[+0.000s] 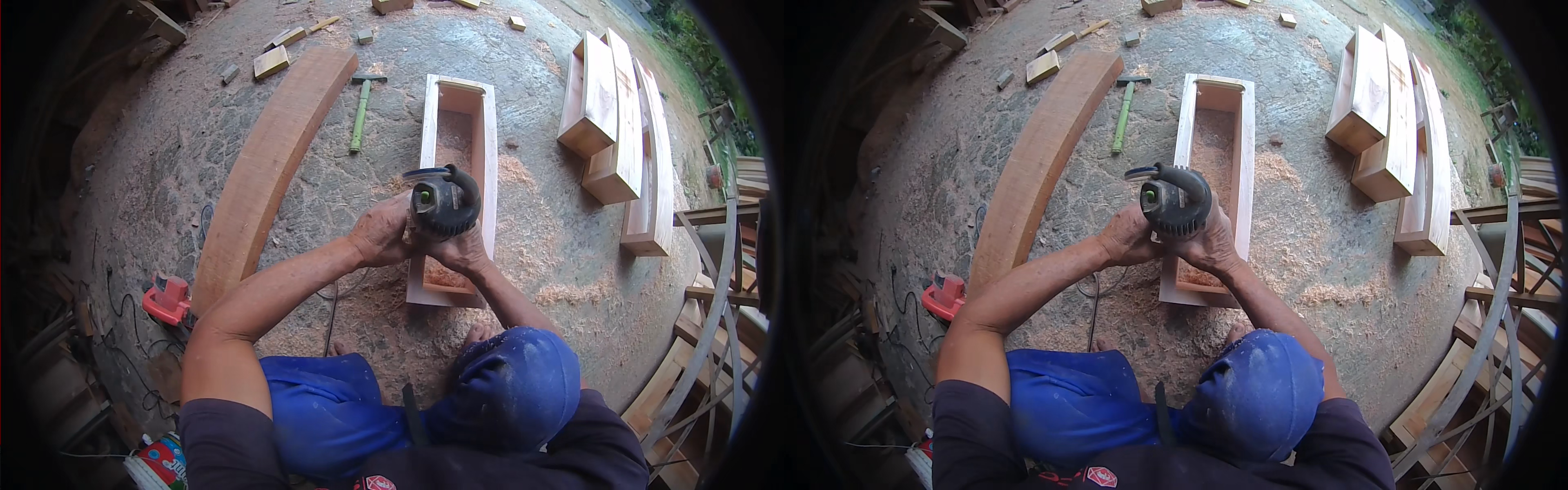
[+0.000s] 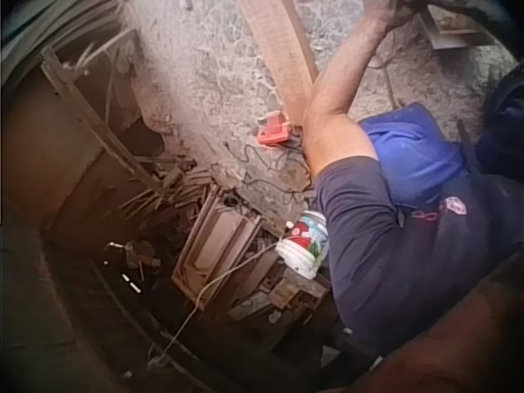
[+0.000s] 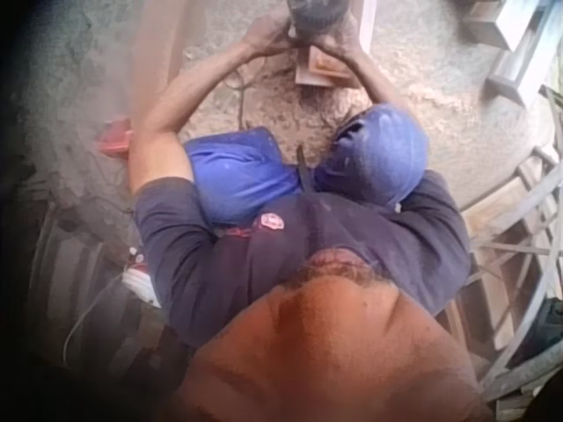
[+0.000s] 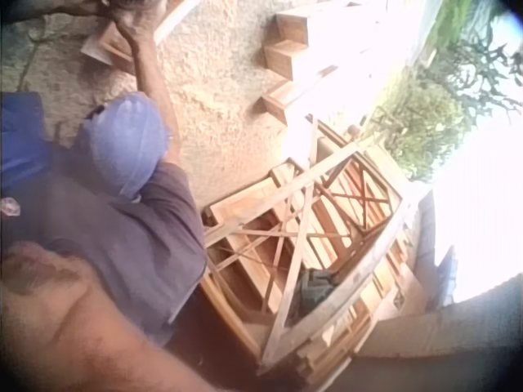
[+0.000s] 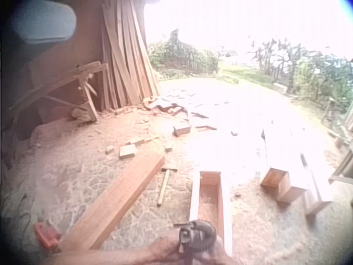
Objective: The person uses a handheld router to shape and smooth the edges of a wooden box. They guide the tool along the interior and exterior perimeters while sitting on the ground.
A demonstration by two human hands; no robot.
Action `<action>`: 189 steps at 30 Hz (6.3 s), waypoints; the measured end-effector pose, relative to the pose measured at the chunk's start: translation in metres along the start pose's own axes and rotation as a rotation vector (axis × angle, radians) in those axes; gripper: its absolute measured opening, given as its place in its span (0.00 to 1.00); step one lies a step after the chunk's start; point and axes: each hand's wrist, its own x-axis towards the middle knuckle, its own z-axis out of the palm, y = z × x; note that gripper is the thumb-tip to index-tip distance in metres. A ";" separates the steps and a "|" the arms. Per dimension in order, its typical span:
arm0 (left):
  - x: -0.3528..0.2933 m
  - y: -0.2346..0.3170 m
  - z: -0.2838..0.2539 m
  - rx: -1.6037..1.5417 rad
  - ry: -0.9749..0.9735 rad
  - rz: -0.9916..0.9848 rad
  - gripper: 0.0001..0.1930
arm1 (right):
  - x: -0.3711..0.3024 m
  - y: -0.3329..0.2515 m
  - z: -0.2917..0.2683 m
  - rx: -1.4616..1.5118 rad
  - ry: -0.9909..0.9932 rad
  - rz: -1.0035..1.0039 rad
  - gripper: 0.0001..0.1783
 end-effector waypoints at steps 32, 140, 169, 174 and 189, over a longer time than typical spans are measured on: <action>0.084 -0.066 -0.035 0.210 0.030 -0.018 0.32 | 0.093 0.078 -0.020 -0.094 -0.130 0.086 0.48; -0.123 0.044 0.091 -1.167 0.256 -0.471 0.57 | 0.021 0.035 0.004 0.097 -0.083 0.120 0.48; 0.124 0.012 -0.073 0.067 0.023 -0.413 0.38 | 0.000 -0.030 -0.168 -0.773 0.493 -0.580 0.36; 0.181 0.002 0.012 -0.004 0.010 -0.573 0.64 | 0.004 -0.044 -0.175 -0.695 0.587 -0.635 0.36; 0.185 -0.017 0.076 -1.007 0.435 -0.382 0.42 | -0.022 -0.046 -0.204 -0.730 0.661 -0.628 0.35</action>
